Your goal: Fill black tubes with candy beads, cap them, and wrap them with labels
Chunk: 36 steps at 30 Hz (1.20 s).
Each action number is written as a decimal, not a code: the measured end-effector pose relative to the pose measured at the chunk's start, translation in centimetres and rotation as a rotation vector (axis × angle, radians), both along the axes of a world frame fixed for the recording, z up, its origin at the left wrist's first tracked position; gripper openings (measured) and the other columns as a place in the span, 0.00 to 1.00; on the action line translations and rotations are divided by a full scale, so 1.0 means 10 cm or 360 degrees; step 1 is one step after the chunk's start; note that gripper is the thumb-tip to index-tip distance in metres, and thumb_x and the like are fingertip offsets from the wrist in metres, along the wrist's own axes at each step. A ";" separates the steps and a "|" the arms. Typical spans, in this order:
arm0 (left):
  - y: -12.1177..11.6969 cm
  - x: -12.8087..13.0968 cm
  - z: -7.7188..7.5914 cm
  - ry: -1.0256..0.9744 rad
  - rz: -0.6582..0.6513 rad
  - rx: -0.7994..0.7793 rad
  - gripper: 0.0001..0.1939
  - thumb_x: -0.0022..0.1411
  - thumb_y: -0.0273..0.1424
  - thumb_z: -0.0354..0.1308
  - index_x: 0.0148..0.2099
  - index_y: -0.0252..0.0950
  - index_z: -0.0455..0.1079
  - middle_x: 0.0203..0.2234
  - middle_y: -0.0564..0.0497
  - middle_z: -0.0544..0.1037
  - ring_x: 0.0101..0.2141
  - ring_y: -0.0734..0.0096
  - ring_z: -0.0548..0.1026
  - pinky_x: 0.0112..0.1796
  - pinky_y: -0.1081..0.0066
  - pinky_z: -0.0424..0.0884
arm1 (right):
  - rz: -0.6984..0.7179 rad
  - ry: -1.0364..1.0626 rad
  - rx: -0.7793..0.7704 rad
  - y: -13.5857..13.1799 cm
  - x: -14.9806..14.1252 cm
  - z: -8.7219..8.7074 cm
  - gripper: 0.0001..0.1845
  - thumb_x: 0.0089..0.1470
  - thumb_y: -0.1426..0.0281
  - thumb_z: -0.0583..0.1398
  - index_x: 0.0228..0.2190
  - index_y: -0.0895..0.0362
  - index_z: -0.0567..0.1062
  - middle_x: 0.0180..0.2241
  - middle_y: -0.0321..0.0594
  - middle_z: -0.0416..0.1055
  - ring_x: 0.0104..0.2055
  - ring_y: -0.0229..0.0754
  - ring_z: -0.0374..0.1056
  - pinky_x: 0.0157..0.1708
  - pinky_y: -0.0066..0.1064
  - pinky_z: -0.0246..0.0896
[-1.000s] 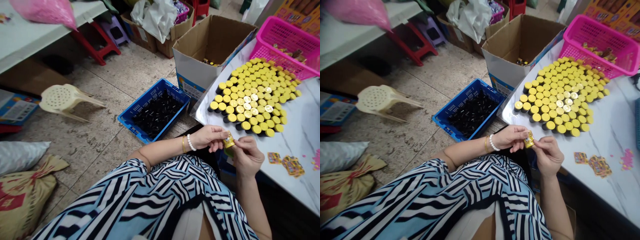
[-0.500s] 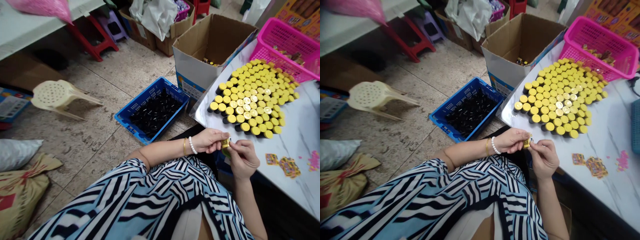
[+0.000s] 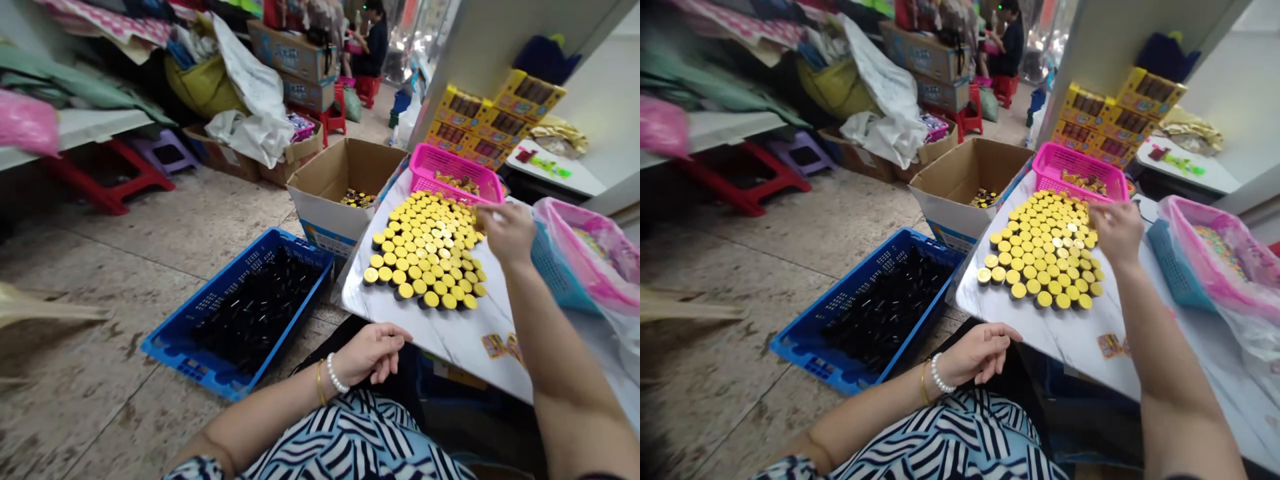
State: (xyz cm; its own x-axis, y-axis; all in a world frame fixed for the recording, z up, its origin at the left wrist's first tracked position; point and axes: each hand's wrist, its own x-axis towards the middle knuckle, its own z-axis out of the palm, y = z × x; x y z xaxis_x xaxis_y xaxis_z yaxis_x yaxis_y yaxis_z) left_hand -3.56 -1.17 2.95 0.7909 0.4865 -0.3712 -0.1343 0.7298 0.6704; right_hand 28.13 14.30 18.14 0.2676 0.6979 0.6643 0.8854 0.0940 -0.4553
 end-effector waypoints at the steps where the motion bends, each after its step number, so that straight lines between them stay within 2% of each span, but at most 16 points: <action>1: -0.02 -0.03 0.00 0.0022 0.0016 0.0014 0.33 0.58 0.52 0.71 0.54 0.32 0.72 0.20 0.54 0.78 0.13 0.78 0.69 0.13 0.81 0.58 | -0.0043 0.0024 -0.0024 0.29 0.13 0.17 0.17 0.53 0.66 0.68 0.42 0.63 0.87 0.38 0.43 0.82 0.47 0.40 0.76 0.53 0.36 0.67; 3: -0.05 -0.12 0.01 0.0056 0.0052 0.0028 0.32 0.59 0.51 0.71 0.53 0.32 0.73 0.21 0.55 0.78 0.13 0.79 0.68 0.14 0.81 0.58 | -0.0064 0.0016 -0.0090 0.62 0.36 0.38 0.33 0.50 0.59 0.64 0.48 0.75 0.82 0.49 0.50 0.80 0.52 0.42 0.75 0.49 0.36 0.63; 4: -0.06 -0.17 0.00 0.0074 0.0072 0.0032 0.31 0.59 0.51 0.71 0.53 0.32 0.73 0.21 0.55 0.78 0.13 0.80 0.68 0.14 0.81 0.58 | 0.0001 0.0000 -0.0114 0.64 0.45 0.41 0.37 0.52 0.56 0.58 0.46 0.80 0.80 0.53 0.52 0.78 0.52 0.41 0.75 0.45 0.37 0.61; 5: -0.08 -0.22 -0.01 0.0097 0.0097 0.0031 0.31 0.59 0.51 0.71 0.53 0.32 0.73 0.21 0.55 0.77 0.13 0.81 0.68 0.14 0.81 0.58 | 0.0063 0.0015 -0.0135 0.53 0.52 0.39 0.40 0.54 0.54 0.52 0.44 0.82 0.79 0.54 0.53 0.77 0.48 0.40 0.76 0.42 0.39 0.60; 7: -0.09 -0.32 -0.08 0.0155 0.0145 0.0008 0.30 0.59 0.51 0.71 0.52 0.33 0.74 0.21 0.56 0.77 0.13 0.82 0.67 0.15 0.82 0.57 | 0.0116 -0.0027 -0.0172 0.02 0.55 0.23 0.42 0.57 0.53 0.47 0.42 0.79 0.81 0.48 0.50 0.79 0.40 0.35 0.77 0.38 0.41 0.58; 9: -0.12 -0.40 -0.18 0.0207 0.0155 -0.0038 0.28 0.60 0.51 0.71 0.50 0.33 0.74 0.21 0.56 0.76 0.14 0.83 0.66 0.15 0.82 0.56 | -0.0076 -0.0294 -0.0094 -0.77 0.49 -0.08 0.32 0.60 0.54 0.56 0.43 0.69 0.86 0.36 0.45 0.82 0.39 0.36 0.77 0.42 0.38 0.61; 12: -0.15 -0.41 -0.29 0.0208 0.0078 -0.0050 0.28 0.61 0.51 0.70 0.48 0.31 0.75 0.21 0.55 0.76 0.13 0.84 0.66 0.15 0.82 0.56 | -0.0474 -0.0408 -0.0186 -1.95 0.38 -0.73 0.19 0.59 0.58 0.67 0.41 0.59 0.89 0.31 0.46 0.81 0.35 0.39 0.75 0.39 0.34 0.64; 14: -0.15 -0.33 -0.29 0.0170 -0.0019 0.0006 0.27 0.62 0.51 0.69 0.48 0.31 0.75 0.22 0.54 0.77 0.14 0.83 0.67 0.15 0.83 0.56 | -0.0635 -0.0242 -0.0361 -2.46 0.31 -1.17 0.19 0.59 0.57 0.68 0.43 0.58 0.88 0.30 0.44 0.81 0.31 0.40 0.73 0.35 0.33 0.65; 16: -0.14 -0.18 -0.21 0.0126 -0.0116 0.0095 0.27 0.63 0.50 0.69 0.48 0.30 0.75 0.22 0.53 0.78 0.15 0.83 0.69 0.15 0.83 0.56 | -0.0667 -0.0135 -0.0444 -2.70 0.25 -1.49 0.19 0.59 0.56 0.67 0.41 0.58 0.88 0.30 0.43 0.80 0.30 0.42 0.72 0.35 0.34 0.66; 18: -0.13 0.00 -0.09 0.0087 -0.0175 0.0192 0.26 0.63 0.49 0.69 0.48 0.30 0.76 0.22 0.53 0.78 0.15 0.82 0.69 0.15 0.83 0.57 | -0.0652 -0.0083 -0.0454 -2.74 0.20 -1.64 0.19 0.60 0.55 0.66 0.37 0.58 0.88 0.28 0.43 0.80 0.30 0.43 0.72 0.36 0.34 0.66; 22: -0.12 0.35 0.11 0.0057 -0.0105 0.0265 0.28 0.59 0.51 0.71 0.46 0.30 0.75 0.21 0.54 0.77 0.15 0.81 0.69 0.14 0.81 0.58 | -0.0581 -0.0116 -0.0421 -2.63 0.21 -1.66 0.19 0.63 0.55 0.63 0.34 0.57 0.86 0.27 0.43 0.77 0.30 0.43 0.71 0.37 0.35 0.65; 25: -0.14 0.46 0.14 0.0050 -0.0014 0.0236 0.29 0.58 0.52 0.71 0.46 0.30 0.74 0.22 0.55 0.77 0.15 0.82 0.69 0.14 0.81 0.59 | -0.0474 -0.0142 -0.0381 -2.60 0.31 -1.64 0.19 0.62 0.55 0.64 0.36 0.57 0.85 0.30 0.42 0.77 0.31 0.43 0.71 0.39 0.35 0.66; 29: -0.17 0.44 0.14 0.0079 0.0037 0.0237 0.28 0.58 0.51 0.72 0.45 0.30 0.74 0.22 0.55 0.76 0.15 0.82 0.68 0.14 0.81 0.58 | -0.0467 -0.0198 -0.0275 -2.60 0.30 -1.65 0.19 0.62 0.55 0.65 0.30 0.57 0.82 0.25 0.38 0.73 0.29 0.41 0.68 0.35 0.33 0.63; 32: -0.18 0.40 0.17 0.0132 0.0180 0.0232 0.28 0.56 0.50 0.74 0.43 0.30 0.74 0.26 0.53 0.77 0.18 0.82 0.70 0.15 0.82 0.59 | -0.0316 -0.0240 -0.0129 -2.65 -0.01 -1.60 0.13 0.63 0.60 0.66 0.33 0.57 0.82 0.25 0.37 0.73 0.28 0.39 0.67 0.33 0.32 0.63; 34: -0.18 0.38 0.20 0.0134 0.0264 0.0220 0.30 0.55 0.51 0.74 0.45 0.29 0.75 0.32 0.49 0.80 0.23 0.81 0.74 0.18 0.82 0.64 | -0.0038 -0.0265 -0.0081 -2.69 -0.33 -1.53 0.06 0.62 0.65 0.67 0.38 0.55 0.83 0.29 0.38 0.77 0.29 0.38 0.69 0.34 0.31 0.65; 36: -0.19 0.35 0.20 0.0097 0.0265 0.0199 0.32 0.55 0.53 0.74 0.46 0.29 0.76 0.36 0.45 0.81 0.27 0.78 0.76 0.21 0.80 0.69 | 0.0278 -0.0318 -0.0065 -2.71 -0.64 -1.47 0.07 0.60 0.70 0.68 0.42 0.53 0.83 0.31 0.38 0.79 0.30 0.38 0.71 0.35 0.31 0.67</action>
State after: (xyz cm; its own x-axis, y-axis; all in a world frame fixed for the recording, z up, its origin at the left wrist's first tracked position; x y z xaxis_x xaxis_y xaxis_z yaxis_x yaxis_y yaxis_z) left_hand -0.09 -3.05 5.00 0.6734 0.6541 -0.3444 -0.2025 0.6112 0.7651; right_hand 21.71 -12.79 3.48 0.0067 0.7492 0.6624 0.9300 0.2386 -0.2794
